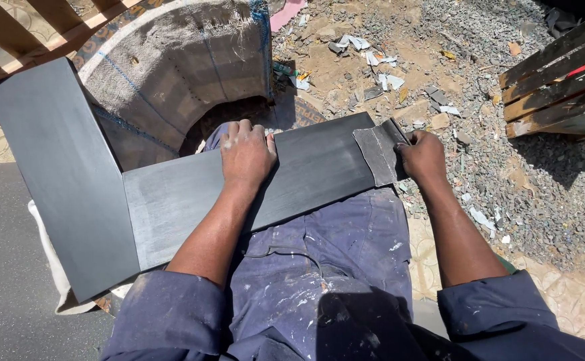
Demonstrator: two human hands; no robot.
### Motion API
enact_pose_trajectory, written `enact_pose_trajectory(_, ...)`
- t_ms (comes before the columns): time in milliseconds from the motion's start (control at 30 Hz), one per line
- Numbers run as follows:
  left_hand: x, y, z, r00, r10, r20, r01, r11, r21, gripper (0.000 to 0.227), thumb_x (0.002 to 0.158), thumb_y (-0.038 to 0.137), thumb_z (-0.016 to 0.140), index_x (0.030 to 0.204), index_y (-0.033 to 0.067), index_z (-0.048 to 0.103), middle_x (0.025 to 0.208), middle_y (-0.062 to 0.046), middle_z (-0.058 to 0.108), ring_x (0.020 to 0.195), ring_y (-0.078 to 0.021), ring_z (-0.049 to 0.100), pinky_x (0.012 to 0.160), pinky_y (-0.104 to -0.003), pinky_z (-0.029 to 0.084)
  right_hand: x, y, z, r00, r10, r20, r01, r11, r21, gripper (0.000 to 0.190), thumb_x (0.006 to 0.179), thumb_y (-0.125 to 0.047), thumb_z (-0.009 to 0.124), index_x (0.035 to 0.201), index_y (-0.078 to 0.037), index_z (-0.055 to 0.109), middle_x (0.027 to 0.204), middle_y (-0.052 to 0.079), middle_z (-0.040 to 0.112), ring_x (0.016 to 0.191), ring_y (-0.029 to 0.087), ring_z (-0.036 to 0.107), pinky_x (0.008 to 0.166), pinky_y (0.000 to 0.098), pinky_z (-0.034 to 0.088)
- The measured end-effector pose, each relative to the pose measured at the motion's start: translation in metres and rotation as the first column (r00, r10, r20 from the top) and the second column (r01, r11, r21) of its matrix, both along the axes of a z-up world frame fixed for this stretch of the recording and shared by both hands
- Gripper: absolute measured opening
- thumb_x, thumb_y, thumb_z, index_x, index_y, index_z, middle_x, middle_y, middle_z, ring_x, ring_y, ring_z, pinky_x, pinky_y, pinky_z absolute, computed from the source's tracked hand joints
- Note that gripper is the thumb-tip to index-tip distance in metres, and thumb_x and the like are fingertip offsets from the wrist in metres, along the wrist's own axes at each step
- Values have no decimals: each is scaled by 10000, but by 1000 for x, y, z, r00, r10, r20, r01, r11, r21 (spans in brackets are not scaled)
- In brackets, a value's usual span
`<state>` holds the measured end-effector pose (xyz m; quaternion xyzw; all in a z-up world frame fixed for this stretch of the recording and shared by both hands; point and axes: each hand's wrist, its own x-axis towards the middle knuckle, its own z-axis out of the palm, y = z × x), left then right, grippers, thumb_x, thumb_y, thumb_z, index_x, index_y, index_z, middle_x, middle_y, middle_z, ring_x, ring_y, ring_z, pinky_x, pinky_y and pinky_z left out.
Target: Using sandpaper to smooth the edges and surfaces of black rectangular plates in a workshop setting.
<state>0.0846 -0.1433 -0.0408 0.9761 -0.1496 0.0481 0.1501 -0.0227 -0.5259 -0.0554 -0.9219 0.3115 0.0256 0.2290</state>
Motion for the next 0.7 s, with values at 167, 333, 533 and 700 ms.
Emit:
enact_pose_trajectory(167,4,-1,4,997,-27,-72,27,1000,2,337,941,424,645,1017,123,777,1021,-93,654,1081,-291,599,881,-461,497,-1,32,85,982,-76,171,59,993,103,252,859,-262,793,1026,-87,726,844,141,698,797,333,685,754,446,527)
enact_pose_trajectory(333,7,0,5,987,-68,-143,63,997,-36,330,932,438,653,1031,146,773,1016,-81,651,1091,-286,594,889,-465,494,8,89,90,943,300,140,-300,954,-24,170,799,-58,637,916,43,567,976,262,533,1007,479,541,893,563,420)
enact_pose_trajectory(533,8,7,13,964,-56,-261,23,992,-127,322,927,434,677,1042,150,775,996,-78,654,1101,-285,580,926,-463,480,-11,218,106,666,743,-58,-745,666,-22,789,761,-38,691,1455,108,344,1619,360,250,1479,502,274,1234,596,140)
enact_pose_trajectory(700,4,15,22,952,-44,-303,-14,982,-187,267,924,415,703,1009,179,795,968,-79,671,1072,-280,581,943,-450,489,-3,185,93,659,730,-179,-737,675,40,611,1074,-373,336,1605,-72,308,1694,139,257,1557,323,216,1271,507,120)
